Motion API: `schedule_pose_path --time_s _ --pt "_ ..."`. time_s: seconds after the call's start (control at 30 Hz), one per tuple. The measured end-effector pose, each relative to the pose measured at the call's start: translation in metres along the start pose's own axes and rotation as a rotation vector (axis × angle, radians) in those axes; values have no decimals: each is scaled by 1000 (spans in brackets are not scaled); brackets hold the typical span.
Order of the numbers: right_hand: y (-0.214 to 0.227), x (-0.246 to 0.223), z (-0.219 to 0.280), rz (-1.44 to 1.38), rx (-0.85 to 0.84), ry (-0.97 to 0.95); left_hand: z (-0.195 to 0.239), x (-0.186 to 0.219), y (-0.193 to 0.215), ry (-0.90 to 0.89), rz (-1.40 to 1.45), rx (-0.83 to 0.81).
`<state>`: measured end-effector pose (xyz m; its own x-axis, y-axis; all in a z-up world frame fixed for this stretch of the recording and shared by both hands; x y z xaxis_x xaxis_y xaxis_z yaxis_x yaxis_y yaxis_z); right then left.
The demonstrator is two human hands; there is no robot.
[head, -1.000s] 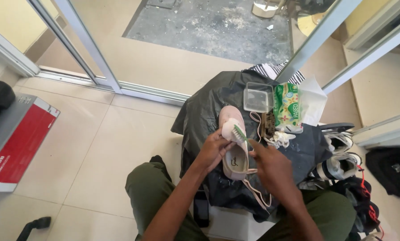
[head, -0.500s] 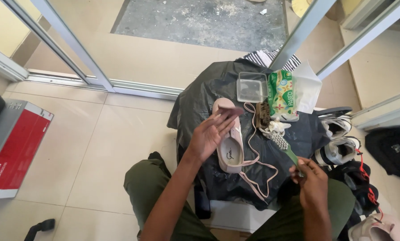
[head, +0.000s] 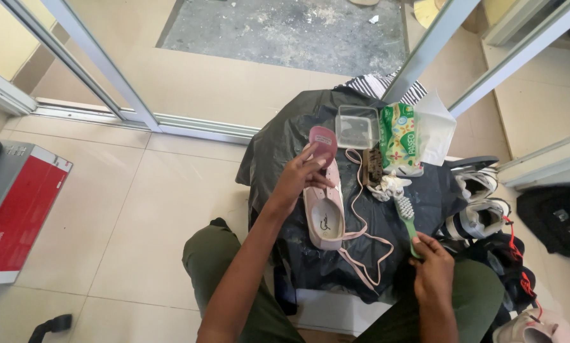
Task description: The person scrubs the inside and outside of a pink sneaker using a green brush and water from a small container. They then place a pink insole into the shoe and set it on a nearby shoe rack.
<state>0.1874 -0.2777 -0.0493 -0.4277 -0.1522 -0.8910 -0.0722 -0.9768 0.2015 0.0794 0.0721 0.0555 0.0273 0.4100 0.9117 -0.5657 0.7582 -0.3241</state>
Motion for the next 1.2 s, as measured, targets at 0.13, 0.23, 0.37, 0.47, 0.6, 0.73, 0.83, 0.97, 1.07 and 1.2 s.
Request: schedule_pose_path --time_s 0.13,0.23,0.37,0.47,0.6,0.73,0.83,0.97,1.07,1.2 --pt "-8 5 -5 97 22 224 -5 -4 7 -28 -73 60" --pt "-14 -11 7 432 77 554 -16 -15 25 -134 -491 227" --pt "-30 -48 30 783 160 972 -26 -19 31 -503 -633 301" --pt "-53 -91 45 581 103 1190 -20 -12 29 -603 -677 344" --pt "-113 -144 79 328 -65 1302 -10 -4 22 -709 -751 383" --pt "-172 -157 92 230 -200 1333 -15 -6 24 -745 -763 397" --pt "-195 -160 106 211 -227 1441 -20 -7 26 -781 -774 402" --pt "-196 -158 120 180 -218 1551 -23 -10 27 -820 -791 432" --pt "-192 -161 127 172 -205 1576 -23 -8 24 -841 -798 436" --pt "-195 -155 121 225 -150 1621 -20 -6 19 -847 -788 441"
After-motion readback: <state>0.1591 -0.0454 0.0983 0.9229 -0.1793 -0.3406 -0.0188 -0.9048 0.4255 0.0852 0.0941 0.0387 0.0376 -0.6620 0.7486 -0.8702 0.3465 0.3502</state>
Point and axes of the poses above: each hand's wrist, its own z-axis away from the middle knuckle, its own y-axis out of the back of the hand, x = y × z, the point moved 7 cm from there along -z, towards the middle knuckle, and after that the axes turned 7 degrees about x, right-handed, at the moved point
